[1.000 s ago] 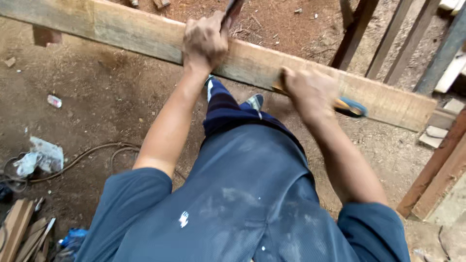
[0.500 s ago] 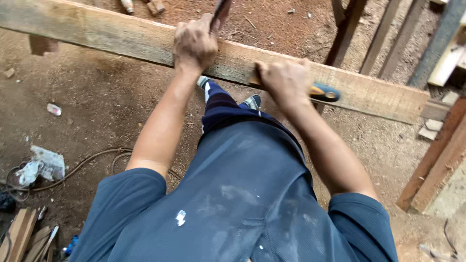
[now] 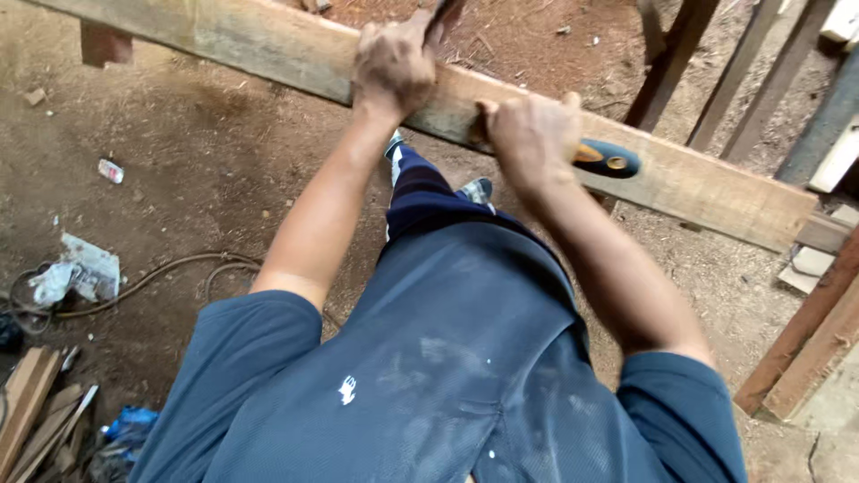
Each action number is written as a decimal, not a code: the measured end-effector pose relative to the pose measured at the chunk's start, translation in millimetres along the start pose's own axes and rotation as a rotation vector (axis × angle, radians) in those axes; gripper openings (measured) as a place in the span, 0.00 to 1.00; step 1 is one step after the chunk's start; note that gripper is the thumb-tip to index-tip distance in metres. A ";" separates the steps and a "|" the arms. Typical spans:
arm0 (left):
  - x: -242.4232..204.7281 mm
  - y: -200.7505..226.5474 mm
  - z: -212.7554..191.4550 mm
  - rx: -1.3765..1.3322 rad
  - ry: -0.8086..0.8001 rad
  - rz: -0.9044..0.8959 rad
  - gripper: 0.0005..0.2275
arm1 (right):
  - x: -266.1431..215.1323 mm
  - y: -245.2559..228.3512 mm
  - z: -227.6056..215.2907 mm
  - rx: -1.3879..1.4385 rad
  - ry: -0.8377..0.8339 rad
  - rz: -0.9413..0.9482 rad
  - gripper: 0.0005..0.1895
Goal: The person sands a long wooden beam by hand using a small piece of sandpaper, moving the paper back and forth along different sides and edges of the wood.
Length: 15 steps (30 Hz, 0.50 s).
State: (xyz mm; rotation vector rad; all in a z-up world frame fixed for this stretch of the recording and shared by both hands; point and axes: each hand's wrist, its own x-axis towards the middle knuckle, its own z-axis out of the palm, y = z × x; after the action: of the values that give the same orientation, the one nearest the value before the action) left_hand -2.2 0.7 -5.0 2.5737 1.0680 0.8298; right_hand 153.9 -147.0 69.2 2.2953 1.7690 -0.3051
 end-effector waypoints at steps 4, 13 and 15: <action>-2.1 -9.3 8.0 -0.182 -0.114 -0.095 0.23 | -36.4 45.4 -5.8 -0.042 0.327 -0.344 0.19; -38.4 -72.9 -14.1 -0.693 0.464 -0.479 0.24 | -128.5 54.0 14.3 1.819 0.217 0.384 0.40; -51.7 -96.5 -36.7 -0.579 0.549 -0.414 0.23 | -151.0 51.5 17.0 1.138 0.474 -0.131 0.40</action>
State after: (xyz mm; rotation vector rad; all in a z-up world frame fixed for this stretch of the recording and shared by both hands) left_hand -108.7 32.3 -36.4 1.6121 1.2042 1.4981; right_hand 165.5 -303.8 101.0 3.1736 2.3627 -1.1106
